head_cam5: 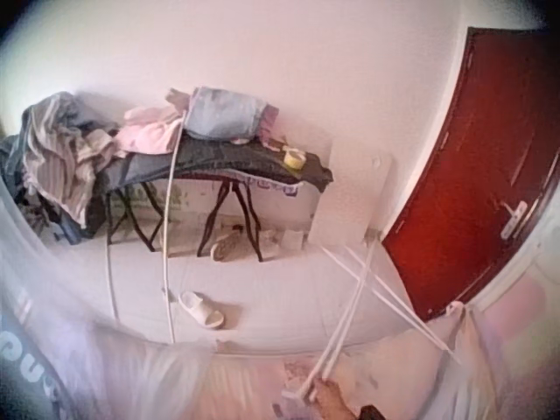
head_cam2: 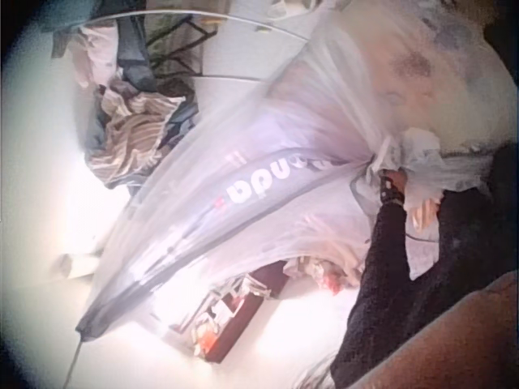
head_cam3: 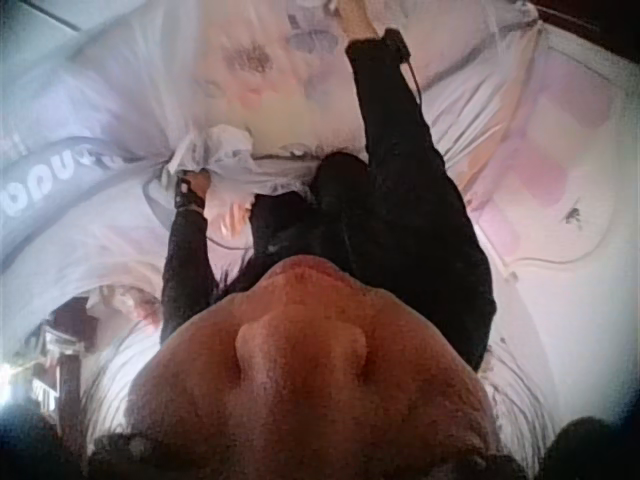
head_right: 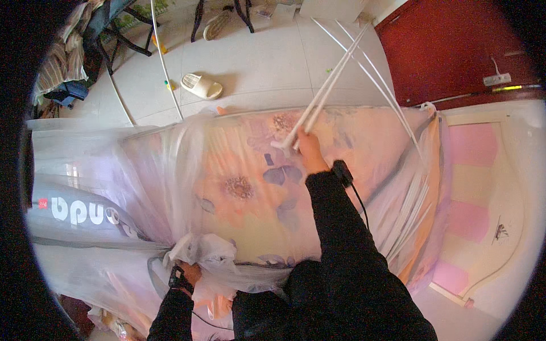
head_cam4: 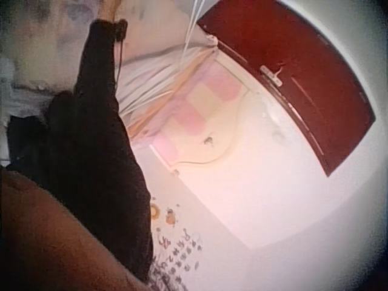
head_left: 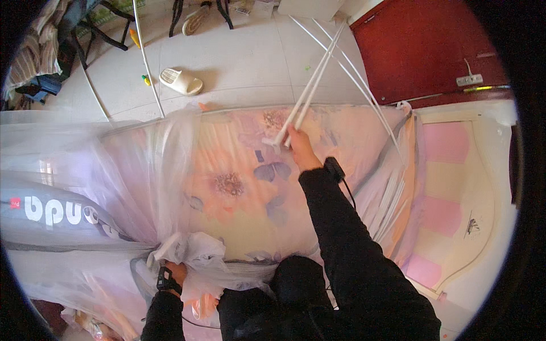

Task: The person assembles a mosquito net by inserting white flexible poles into sleeves along the edges of a sheer fabric laid on a bed. They repeatedly bend and thread the poles, then gather and fold the netting.

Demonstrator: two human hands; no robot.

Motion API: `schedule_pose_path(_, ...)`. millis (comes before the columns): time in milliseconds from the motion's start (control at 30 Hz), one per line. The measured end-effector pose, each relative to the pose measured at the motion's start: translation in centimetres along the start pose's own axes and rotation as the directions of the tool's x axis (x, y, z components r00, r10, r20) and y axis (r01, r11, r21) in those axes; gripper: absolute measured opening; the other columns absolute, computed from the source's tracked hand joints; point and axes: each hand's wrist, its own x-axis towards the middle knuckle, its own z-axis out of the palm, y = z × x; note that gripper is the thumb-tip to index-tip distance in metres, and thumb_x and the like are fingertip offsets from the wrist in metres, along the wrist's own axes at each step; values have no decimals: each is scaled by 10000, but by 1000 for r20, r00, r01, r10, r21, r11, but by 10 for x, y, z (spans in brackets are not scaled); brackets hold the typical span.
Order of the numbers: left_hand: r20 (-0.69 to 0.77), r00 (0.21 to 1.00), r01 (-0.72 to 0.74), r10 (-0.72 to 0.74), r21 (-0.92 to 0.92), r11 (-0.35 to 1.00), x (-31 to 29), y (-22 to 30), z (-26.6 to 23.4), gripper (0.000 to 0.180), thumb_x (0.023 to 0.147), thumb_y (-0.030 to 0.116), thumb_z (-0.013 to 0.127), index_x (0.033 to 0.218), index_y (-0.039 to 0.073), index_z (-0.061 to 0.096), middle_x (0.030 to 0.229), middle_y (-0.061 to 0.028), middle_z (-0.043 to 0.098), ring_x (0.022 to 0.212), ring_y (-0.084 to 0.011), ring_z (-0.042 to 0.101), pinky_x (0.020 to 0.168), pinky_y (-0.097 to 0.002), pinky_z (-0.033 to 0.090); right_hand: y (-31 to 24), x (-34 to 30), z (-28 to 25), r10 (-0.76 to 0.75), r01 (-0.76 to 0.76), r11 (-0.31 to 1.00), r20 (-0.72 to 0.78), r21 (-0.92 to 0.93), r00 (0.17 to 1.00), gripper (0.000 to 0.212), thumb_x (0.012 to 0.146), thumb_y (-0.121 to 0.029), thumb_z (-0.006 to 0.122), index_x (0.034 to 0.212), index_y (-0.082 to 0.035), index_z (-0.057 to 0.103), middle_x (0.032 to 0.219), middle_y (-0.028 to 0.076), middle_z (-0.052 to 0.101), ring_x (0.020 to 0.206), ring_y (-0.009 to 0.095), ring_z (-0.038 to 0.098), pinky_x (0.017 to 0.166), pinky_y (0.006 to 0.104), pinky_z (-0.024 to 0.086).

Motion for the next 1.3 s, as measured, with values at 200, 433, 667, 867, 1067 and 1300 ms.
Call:
schedule_pose_path(200, 192, 977, -171, 95, 434, 885, 1, -2, 30, 422, 897, 262, 448, 1224, 6, 522, 1200, -181, 572, 1088, -339, 535, 905, -480, 419, 32, -68, -36, -53, 47, 998, -137, -45, 989, 324, 961, -295, 426, 816, -29, 539, 624, 78, 545, 567, 170, 532, 523, 292, 415)
schedule_pose_path(433, 149, 987, -31, 52, -144, 989, 2, -10, 55, 400, 847, 173, 517, 1239, 98, 542, 1247, -178, 540, 1138, -380, 499, 962, -466, 390, 62, -121, -10, 244, -222, 964, -151, 147, 958, 282, 945, -265, 485, 748, -65, 505, 679, 52, 546, 592, 171, 538, 554, 275, 440)
schedule_pose_path(667, -107, 993, -75, 57, -165, 983, 27, -9, 124, 435, 919, 168, 396, 1343, 77, 414, 1379, -112, 433, 1221, -285, 439, 1020, -416, 350, 65, -109, 0, 277, -249, 955, -181, 164, 944, 300, 941, -230, 479, 677, -88, 456, 622, 26, 444, 578, 181, 509, 506, 299, 452)
schedule_pose_path(867, -21, 999, -32, 26, -317, 948, 25, -10, 112, 419, 939, 207, 381, 1335, 76, 419, 1362, -117, 445, 1212, -269, 444, 1010, -411, 353, 64, -106, 1, 329, -294, 939, -207, 179, 921, 293, 938, -235, 480, 683, -93, 451, 609, 17, 436, 548, 168, 482, 489, 284, 437)
schedule_pose_path(1067, -47, 996, -77, 71, -159, 984, 14, 1, 52, 401, 937, 211, 390, 1309, 73, 452, 1319, -122, 490, 1175, -275, 479, 974, -415, 382, 62, -106, 1, 274, -242, 947, -141, 211, 951, 291, 953, -291, 474, 717, -122, 452, 566, -10, 390, 512, 137, 430, 472, 266, 377)
schedule_pose_path(1300, 228, 968, -202, 104, 463, 863, 4, 9, 23, 334, 908, 215, 434, 1178, 89, 585, 1178, -91, 600, 1050, -278, 566, 902, -407, 427, 7, -160, -14, 137, -147, 944, 54, 295, 989, 339, 941, -357, 509, 697, -140, 418, 522, -39, 285, 461, 116, 293, 488, 273, 287)
